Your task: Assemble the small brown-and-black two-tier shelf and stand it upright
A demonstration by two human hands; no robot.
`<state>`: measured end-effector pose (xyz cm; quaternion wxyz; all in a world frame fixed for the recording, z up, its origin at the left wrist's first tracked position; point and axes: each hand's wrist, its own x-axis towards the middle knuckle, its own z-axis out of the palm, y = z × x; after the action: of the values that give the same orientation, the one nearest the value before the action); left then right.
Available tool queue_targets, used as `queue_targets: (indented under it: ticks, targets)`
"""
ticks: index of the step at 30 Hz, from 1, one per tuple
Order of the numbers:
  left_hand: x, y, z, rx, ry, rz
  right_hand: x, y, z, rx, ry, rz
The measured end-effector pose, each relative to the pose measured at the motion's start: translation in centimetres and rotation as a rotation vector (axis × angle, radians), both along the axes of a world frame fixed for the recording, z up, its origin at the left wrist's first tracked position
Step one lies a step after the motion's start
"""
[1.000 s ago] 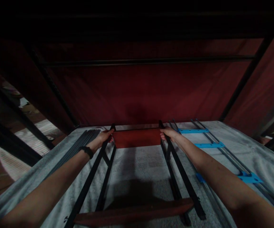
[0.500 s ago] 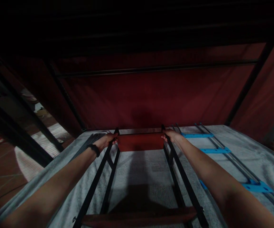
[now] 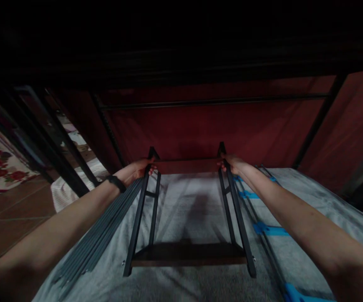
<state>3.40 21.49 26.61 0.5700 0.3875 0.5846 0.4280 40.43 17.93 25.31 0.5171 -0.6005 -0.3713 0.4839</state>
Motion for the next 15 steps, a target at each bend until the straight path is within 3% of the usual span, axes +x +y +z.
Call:
queue_targets:
  ticks: [4, 8, 11, 15]
  targets:
    - [0.1, -2.6, 3.7, 0.113, -0.032, 0.003, 0.2, -2.7, 4.3, 0.058, 0.072, -0.027]
    - [0.4, -4.6, 6.1, 0.339, -0.080, -0.026, -0.1, -5.2, 6.4, 0.311, 0.036, -0.115]
    - [0.7, -5.9, 6.5, 0.516, -0.113, -0.029, -0.6, -6.7, 6.5, 0.492, -0.024, -0.254]
    - [1.2, -7.9, 5.0, 0.714, -0.128, 0.056, -1.2, -9.0, 5.3, 0.630, -0.073, -0.368]
